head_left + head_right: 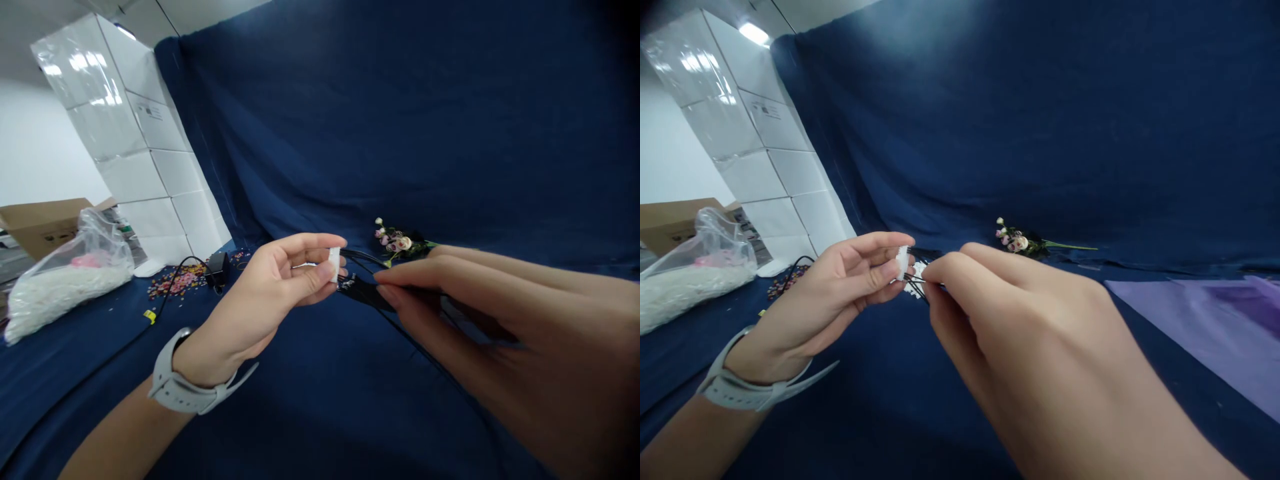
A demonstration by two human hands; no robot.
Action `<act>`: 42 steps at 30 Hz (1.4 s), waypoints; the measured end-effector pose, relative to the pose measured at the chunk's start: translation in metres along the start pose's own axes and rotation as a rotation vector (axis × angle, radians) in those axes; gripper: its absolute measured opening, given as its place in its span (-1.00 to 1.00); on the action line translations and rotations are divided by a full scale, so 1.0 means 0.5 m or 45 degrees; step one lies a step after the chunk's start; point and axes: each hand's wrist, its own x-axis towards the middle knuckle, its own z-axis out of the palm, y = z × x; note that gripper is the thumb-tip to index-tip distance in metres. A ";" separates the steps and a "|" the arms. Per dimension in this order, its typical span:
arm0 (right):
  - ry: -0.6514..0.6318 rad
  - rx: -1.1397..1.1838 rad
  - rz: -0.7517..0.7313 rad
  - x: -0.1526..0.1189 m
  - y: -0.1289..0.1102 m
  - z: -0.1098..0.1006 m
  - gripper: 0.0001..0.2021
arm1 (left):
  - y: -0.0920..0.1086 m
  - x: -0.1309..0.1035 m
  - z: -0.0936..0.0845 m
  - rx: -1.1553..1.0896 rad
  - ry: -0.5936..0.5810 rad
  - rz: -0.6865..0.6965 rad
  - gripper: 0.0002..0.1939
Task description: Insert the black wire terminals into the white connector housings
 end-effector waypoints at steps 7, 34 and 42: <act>-0.007 0.111 0.028 0.021 -0.003 0.004 -0.92 | 0.012 -0.018 0.016 -0.081 0.025 0.035 -0.86; -0.049 0.113 0.010 0.015 -0.003 -0.009 -0.90 | 0.008 -0.026 0.024 -0.099 -0.006 0.068 -0.84; 0.064 -0.013 -0.069 -0.006 -0.009 -0.011 -0.93 | -0.002 -0.018 0.024 -0.151 -0.102 0.032 -0.83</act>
